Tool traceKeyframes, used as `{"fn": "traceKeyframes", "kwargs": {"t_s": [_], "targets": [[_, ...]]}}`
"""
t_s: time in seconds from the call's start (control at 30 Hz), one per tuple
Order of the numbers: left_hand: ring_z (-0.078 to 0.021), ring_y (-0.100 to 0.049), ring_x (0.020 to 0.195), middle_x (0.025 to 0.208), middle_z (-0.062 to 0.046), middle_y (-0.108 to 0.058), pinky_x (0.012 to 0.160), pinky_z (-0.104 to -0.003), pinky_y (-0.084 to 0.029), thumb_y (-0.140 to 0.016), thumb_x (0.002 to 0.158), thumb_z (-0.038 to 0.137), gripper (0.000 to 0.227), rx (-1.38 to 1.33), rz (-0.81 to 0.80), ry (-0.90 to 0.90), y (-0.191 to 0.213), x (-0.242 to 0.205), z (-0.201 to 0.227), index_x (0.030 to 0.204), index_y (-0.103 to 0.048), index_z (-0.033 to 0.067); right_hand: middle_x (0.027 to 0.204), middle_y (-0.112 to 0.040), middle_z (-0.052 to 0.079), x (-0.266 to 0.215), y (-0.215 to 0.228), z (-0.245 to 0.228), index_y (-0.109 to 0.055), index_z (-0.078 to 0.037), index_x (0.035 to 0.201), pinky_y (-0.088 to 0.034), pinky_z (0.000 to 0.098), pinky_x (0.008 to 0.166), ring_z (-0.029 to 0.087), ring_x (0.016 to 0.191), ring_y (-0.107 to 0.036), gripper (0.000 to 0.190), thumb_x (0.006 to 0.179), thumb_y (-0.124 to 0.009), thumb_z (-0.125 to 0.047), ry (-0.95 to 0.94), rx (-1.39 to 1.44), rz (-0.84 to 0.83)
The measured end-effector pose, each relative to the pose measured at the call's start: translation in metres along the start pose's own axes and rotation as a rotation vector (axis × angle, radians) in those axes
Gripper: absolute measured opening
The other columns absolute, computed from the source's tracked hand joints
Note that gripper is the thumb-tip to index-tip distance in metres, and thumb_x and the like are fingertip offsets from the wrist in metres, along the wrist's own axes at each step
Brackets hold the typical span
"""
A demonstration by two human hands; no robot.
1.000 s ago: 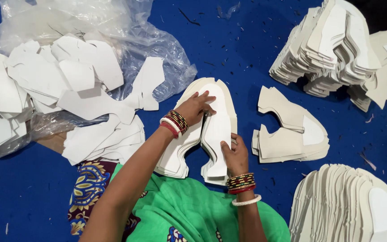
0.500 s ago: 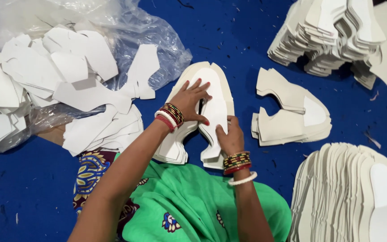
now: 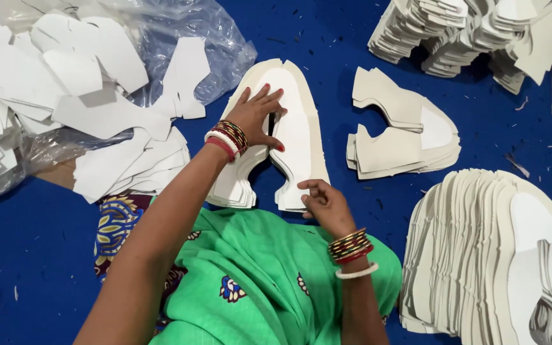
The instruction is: The person sorts and stacks white shoe upper components on a floor workspace.
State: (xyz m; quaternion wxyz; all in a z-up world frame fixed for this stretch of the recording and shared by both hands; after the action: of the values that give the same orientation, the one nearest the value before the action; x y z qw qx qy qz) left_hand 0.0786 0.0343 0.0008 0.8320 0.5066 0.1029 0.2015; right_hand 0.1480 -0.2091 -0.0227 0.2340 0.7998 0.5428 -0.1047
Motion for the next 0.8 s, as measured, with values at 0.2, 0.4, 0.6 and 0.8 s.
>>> {"fn": "traceKeyframes", "kwargs": {"t_s": [0.2,0.4,0.6,0.8], "targets": [[-0.0271,-0.014,0.156,0.167,-0.002,-0.026,0.125,-0.054,-0.008,-0.085,0.058,0.073,0.095,0.0,-0.012,0.019,-0.002,-0.002,-0.002,0.136,-0.06,0.0262,0.083,-0.058,-0.003,-0.004,-0.005,0.006,-0.071,-0.003,0.114,-0.06,0.0249,0.063,0.004,0.072,-0.059,0.023,0.092,-0.066,-0.006,0.048,0.061,0.108],[-0.0266,-0.013,0.156,0.167,-0.002,-0.025,0.125,-0.054,-0.007,-0.086,0.058,0.073,0.096,-0.004,-0.012,0.017,-0.001,-0.001,-0.001,0.137,-0.059,0.0264,0.101,-0.069,0.002,-0.006,-0.004,-0.001,-0.069,-0.001,0.114,-0.061,0.0255,0.062,0.005,0.073,-0.063,0.024,0.092,-0.061,-0.003,0.125,0.055,0.2],[-0.0262,-0.012,0.156,0.167,-0.002,-0.024,0.126,-0.053,-0.006,-0.086,0.057,0.073,0.097,-0.009,-0.02,0.021,-0.002,-0.002,-0.002,0.138,-0.058,0.0269,0.11,-0.069,0.005,-0.017,-0.011,-0.02,-0.068,0.0,0.11,-0.062,0.0267,0.062,0.007,0.07,-0.064,0.021,0.091,-0.06,-0.003,0.181,-0.021,0.284],[-0.0281,-0.013,0.156,0.167,-0.003,-0.024,0.125,-0.054,-0.006,-0.084,0.06,0.073,0.095,-0.008,-0.014,-0.018,-0.007,-0.002,-0.003,0.138,-0.059,0.0252,0.091,-0.062,0.012,-0.027,-0.017,-0.058,-0.069,-0.01,0.109,-0.053,0.0439,0.07,0.028,0.077,-0.061,0.019,0.091,-0.068,-0.017,0.291,-0.598,0.448]]}}
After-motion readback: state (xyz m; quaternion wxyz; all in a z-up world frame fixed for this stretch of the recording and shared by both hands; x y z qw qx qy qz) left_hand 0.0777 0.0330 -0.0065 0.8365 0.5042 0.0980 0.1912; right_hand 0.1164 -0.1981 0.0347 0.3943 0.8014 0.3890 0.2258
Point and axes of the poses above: each hand's wrist, its own x-axis towards the middle knuckle, its own y-axis out of the back of the hand, z = x × y, the point moved 9 cm from there along x, towards the middle knuckle
